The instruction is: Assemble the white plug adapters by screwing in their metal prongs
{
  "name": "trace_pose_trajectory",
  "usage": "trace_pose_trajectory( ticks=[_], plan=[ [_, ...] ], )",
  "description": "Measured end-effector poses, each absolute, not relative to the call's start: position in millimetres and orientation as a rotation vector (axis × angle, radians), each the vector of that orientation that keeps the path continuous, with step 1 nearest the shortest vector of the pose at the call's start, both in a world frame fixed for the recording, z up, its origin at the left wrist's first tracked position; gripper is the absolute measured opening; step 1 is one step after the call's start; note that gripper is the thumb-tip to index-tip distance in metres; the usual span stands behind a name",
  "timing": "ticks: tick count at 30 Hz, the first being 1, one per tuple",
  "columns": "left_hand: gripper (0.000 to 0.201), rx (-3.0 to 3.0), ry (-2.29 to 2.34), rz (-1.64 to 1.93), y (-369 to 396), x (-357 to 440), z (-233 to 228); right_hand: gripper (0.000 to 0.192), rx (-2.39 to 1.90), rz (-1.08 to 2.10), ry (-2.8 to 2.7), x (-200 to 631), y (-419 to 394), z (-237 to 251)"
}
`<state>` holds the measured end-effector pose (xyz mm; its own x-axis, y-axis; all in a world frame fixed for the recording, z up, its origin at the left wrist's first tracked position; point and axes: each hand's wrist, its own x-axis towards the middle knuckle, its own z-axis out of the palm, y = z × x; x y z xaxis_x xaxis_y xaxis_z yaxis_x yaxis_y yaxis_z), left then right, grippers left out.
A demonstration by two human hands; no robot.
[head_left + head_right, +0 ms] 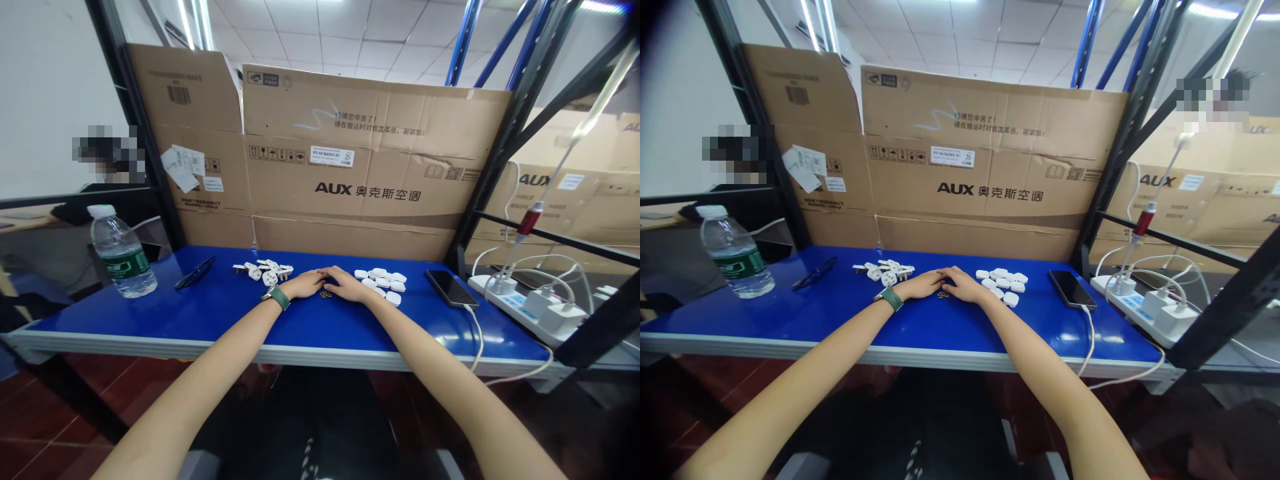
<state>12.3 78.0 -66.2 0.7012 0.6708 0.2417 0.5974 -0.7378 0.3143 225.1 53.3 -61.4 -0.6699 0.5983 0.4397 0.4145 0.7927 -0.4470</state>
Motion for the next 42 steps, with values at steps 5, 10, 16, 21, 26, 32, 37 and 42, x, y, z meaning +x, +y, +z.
trace_pose_trajectory(
  ticks=[5, 10, 16, 21, 26, 32, 37, 42],
  plan=[
    [0.046, 2.727, 0.978, 0.530, 70, 13, -59, 0.049, -0.743, 0.391, -2.399, 225, 50, -58],
    [0.033, 2.832, 1.181, 0.493, 54, 7, -37, 0.048, -0.785, 0.251, -2.378, 231, 46, -45],
    [0.023, 2.888, 1.587, 0.532, 44, -24, -6, 0.043, -1.293, -0.081, -2.192, 258, 41, -18],
    [0.022, 2.709, 1.882, 0.461, 40, -44, 5, 0.038, -1.956, -0.055, -1.946, 276, 42, -14],
    [0.023, 2.631, 1.925, 0.418, 38, -45, 3, 0.039, -2.152, 0.049, -1.881, 283, 51, -22],
    [0.022, 2.636, 1.922, 0.421, 36, -43, 6, 0.042, -2.168, 0.098, -1.858, 288, 54, -19],
    [0.016, 2.671, 1.789, 0.527, 38, -37, 5, 0.040, -2.083, 0.058, -1.835, 289, 48, -14],
    [0.013, 2.811, 1.556, 0.536, 37, -17, -2, 0.032, -1.650, 0.117, -1.790, 283, 47, -7]
  ],
)
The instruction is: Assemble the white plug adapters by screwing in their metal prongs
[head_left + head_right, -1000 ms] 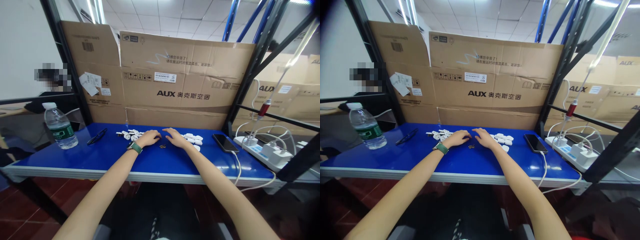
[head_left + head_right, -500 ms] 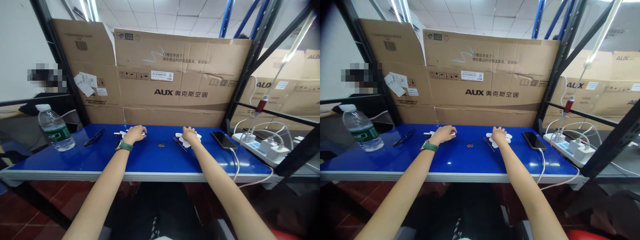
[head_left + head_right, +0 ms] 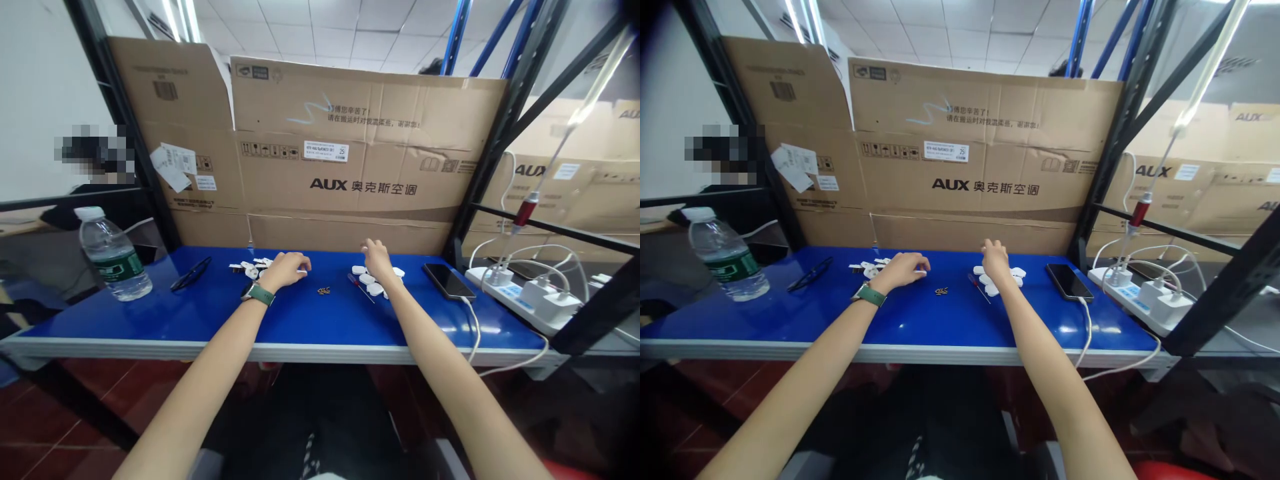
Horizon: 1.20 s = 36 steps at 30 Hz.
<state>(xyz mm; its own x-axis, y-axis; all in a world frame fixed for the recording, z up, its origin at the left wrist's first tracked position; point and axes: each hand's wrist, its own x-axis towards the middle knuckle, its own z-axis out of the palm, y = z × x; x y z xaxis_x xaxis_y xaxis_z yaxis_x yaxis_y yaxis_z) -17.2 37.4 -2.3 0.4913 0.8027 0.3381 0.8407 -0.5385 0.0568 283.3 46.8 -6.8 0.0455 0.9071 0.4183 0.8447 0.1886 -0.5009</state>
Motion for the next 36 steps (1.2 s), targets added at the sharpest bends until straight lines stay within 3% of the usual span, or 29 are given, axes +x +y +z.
trace_pose_trajectory(
  ticks=[5, 9, 13, 20, 36],
  plan=[
    [0.013, -2.666, -1.365, -0.485, 36, -8, -6, 0.038, -0.873, 1.002, -1.509, 269, 46, -7],
    [0.013, -2.677, -1.391, -0.506, 36, -11, -4, 0.041, -0.675, 1.298, -1.367, 262, 39, -7],
    [0.022, -2.631, -1.458, -0.533, 36, -14, -3, 0.041, -0.645, 1.387, -1.297, 263, 34, -3],
    [0.065, -2.409, -1.705, -0.456, 36, -26, -3, 0.044, -0.675, 1.367, -1.285, 263, 33, -2],
    [0.030, -2.699, -1.649, -0.377, 34, -29, 1, 0.049, -0.686, 1.297, -1.364, 263, 34, -6]
  ],
)
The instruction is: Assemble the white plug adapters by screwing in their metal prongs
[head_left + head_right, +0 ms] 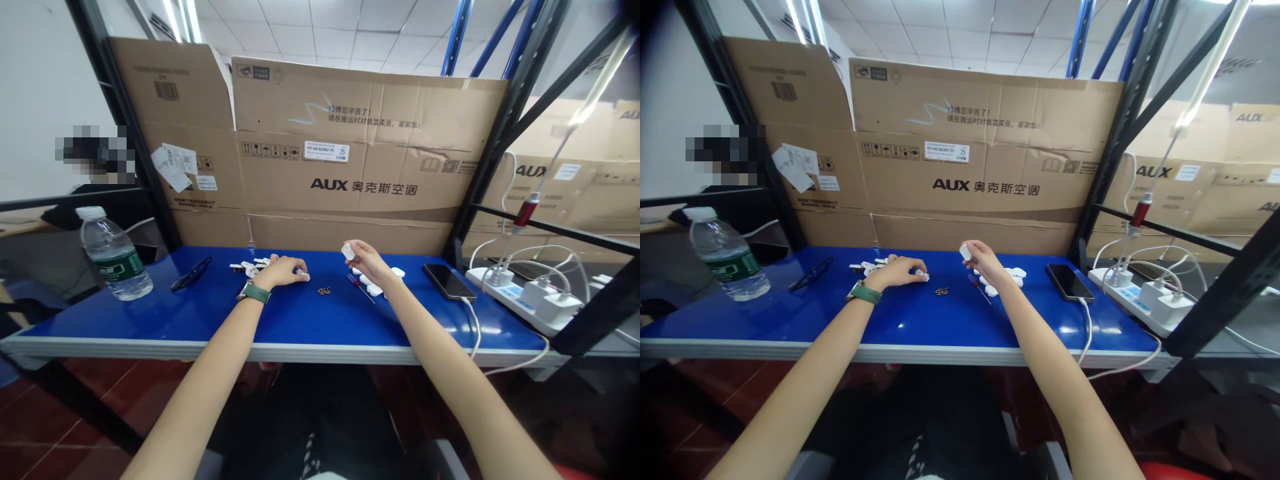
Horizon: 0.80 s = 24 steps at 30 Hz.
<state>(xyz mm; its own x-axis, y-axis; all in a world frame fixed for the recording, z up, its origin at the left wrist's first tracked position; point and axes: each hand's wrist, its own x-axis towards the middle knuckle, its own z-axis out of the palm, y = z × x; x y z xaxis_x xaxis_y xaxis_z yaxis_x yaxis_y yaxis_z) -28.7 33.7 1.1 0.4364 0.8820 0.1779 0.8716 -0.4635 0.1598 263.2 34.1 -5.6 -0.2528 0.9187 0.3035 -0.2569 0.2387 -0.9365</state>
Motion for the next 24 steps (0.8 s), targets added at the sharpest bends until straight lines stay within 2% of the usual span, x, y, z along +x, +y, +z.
trace_pose_trajectory(
  ticks=[6, 14, 19, 24],
  plan=[
    [0.036, 2.633, 1.452, 0.563, 39, -27, -1, 0.050, -0.696, 1.187, -1.521, 260, 30, -5],
    [0.047, 2.571, 1.092, 0.910, 35, -9, 1, 0.054, -0.672, 0.746, -1.916, 247, 32, -17],
    [0.049, 2.464, 0.910, 1.027, 29, 5, 0, 0.042, -0.624, 0.602, -2.006, 238, 31, -21],
    [0.046, 2.322, 0.945, 1.117, 23, 13, 0, 0.039, -0.618, 0.529, -2.010, 239, 25, -15]
  ],
)
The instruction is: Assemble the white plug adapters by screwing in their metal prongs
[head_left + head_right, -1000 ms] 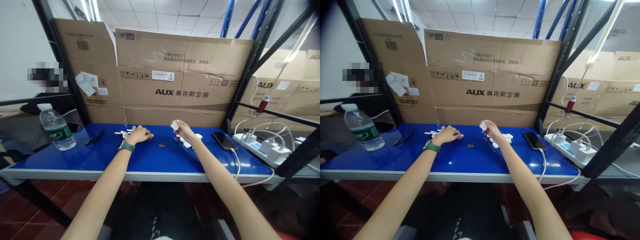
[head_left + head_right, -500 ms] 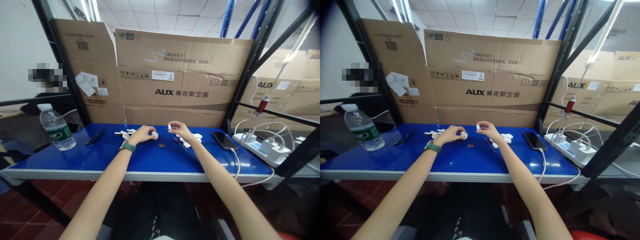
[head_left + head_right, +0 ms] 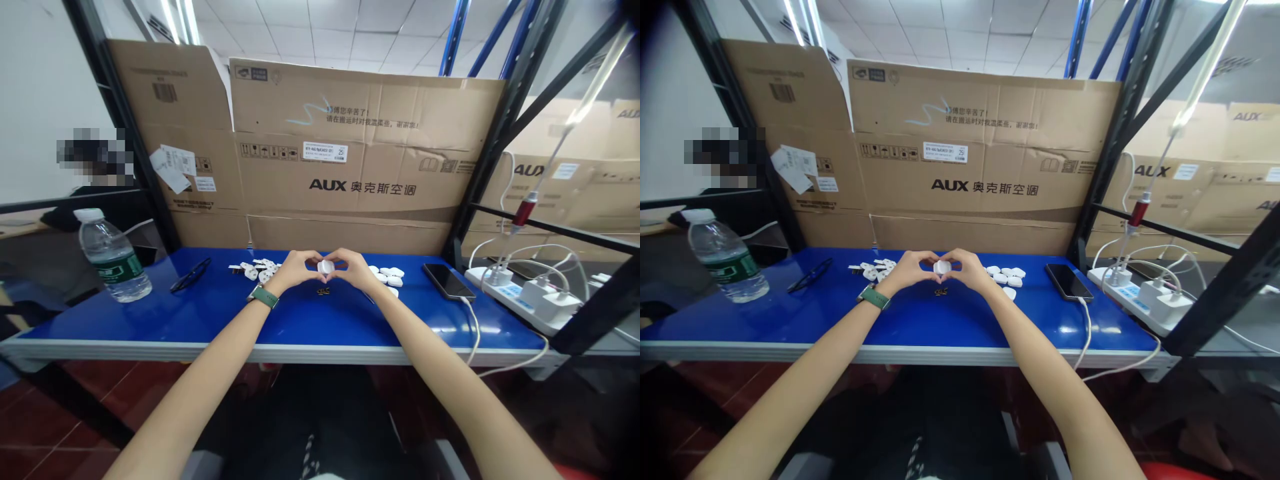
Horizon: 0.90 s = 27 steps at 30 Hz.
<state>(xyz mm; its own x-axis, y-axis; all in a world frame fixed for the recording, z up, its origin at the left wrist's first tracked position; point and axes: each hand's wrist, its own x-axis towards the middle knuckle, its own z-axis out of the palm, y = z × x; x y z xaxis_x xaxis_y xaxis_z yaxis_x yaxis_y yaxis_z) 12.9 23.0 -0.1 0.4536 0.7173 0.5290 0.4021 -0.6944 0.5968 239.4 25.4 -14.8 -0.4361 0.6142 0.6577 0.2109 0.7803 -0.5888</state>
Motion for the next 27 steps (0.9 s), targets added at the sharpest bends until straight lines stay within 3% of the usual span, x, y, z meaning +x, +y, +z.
trace_pose_trajectory(
  ticks=[13, 21, 27],
  plan=[
    [0.047, 2.106, 0.962, 1.233, 27, 16, -2, 0.045, -0.629, 0.560, -1.918, 241, 19, -7],
    [0.062, 1.790, 0.897, 1.294, 37, 17, -9, 0.038, -0.660, 0.422, -1.997, 242, 15, -4],
    [0.065, 1.727, 0.818, 1.142, 38, 16, -15, 0.021, -0.652, 0.291, -2.074, 242, 17, -6]
  ],
)
